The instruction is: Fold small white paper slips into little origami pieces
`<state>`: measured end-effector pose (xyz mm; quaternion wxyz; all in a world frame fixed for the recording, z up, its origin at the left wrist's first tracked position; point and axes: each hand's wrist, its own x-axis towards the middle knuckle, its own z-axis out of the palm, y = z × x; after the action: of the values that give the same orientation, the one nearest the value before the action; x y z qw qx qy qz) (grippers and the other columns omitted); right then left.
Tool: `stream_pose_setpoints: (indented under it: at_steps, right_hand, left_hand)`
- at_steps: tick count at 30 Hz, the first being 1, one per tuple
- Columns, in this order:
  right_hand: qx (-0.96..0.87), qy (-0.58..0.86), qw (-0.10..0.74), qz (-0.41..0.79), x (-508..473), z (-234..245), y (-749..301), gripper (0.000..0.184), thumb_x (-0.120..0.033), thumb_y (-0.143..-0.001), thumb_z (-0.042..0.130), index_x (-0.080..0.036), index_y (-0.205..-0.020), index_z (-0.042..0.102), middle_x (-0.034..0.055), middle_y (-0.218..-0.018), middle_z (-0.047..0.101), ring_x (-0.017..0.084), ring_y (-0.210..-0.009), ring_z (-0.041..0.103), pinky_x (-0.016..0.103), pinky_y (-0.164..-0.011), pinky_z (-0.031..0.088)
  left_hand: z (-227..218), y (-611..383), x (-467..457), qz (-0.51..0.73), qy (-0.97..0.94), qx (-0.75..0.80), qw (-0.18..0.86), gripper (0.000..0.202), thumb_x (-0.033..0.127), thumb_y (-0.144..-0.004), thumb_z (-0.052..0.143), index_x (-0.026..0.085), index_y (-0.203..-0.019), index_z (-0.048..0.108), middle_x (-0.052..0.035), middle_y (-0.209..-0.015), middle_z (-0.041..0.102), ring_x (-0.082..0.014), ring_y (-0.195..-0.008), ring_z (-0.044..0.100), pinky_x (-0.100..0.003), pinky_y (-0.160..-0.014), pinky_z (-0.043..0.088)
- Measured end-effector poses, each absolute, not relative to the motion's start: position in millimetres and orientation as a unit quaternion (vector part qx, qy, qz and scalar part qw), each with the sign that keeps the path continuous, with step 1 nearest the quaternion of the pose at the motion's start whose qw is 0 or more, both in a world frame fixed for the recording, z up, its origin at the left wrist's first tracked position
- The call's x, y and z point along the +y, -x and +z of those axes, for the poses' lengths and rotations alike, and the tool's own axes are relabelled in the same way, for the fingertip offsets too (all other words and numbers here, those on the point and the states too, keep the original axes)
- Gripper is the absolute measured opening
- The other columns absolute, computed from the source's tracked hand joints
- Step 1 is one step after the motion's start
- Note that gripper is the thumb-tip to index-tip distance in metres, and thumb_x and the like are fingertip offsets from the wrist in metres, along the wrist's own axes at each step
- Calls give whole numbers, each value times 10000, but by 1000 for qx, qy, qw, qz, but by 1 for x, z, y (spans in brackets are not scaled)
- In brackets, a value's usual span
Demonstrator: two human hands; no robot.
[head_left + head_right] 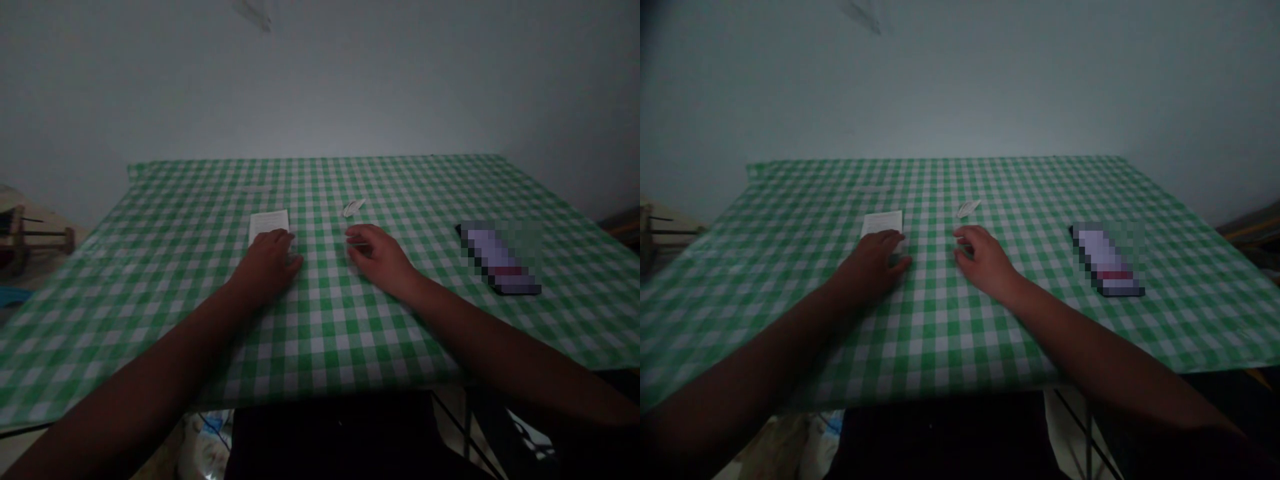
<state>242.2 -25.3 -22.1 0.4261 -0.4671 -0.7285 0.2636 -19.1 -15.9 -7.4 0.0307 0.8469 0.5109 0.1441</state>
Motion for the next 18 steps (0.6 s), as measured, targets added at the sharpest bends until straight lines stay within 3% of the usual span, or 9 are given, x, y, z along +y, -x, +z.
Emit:
stream_pose_setpoints:
  at_steps: [4,9,13,18]
  right_hand:
    - [-785,440,382,212,-31,-14,-240,167,-163,-876,585,-190,-1024,658,79,-964,677,201,-850,670,406,-796,578]
    - [-846,364,331,206,-35,-8,-238,217,-158,-892,576,-210,-1092,641,91,-1074,693,227,-1002,659,425,-872,551]
    - [-866,333,309,209,-38,-6,-238,239,-164,-909,566,-212,-1135,626,95,-1125,692,233,-1083,645,453,-947,524]
    - [-860,349,306,211,-41,-2,-239,172,-244,-945,580,-197,-1108,608,93,-1082,689,216,-996,651,406,-872,536]
  left_hand:
    - [-3,10,-26,173,-873,445,104,380,289,-898,596,143,-1248,623,-153,-1323,631,-315,-1251,573,-509,-1115,444]
    - [-7,1,-37,218,-877,381,194,343,285,-894,654,197,-1224,628,-109,-1320,632,-251,-1179,634,-422,-1003,551]
    - [-2,-1,-39,220,-884,358,205,251,283,-910,653,181,-1139,659,-103,-1223,672,-228,-1104,661,-397,-956,573]
    - [11,-4,-39,207,-896,329,214,131,160,-933,540,170,-932,670,-77,-1084,702,-201,-1053,660,-378,-970,550]
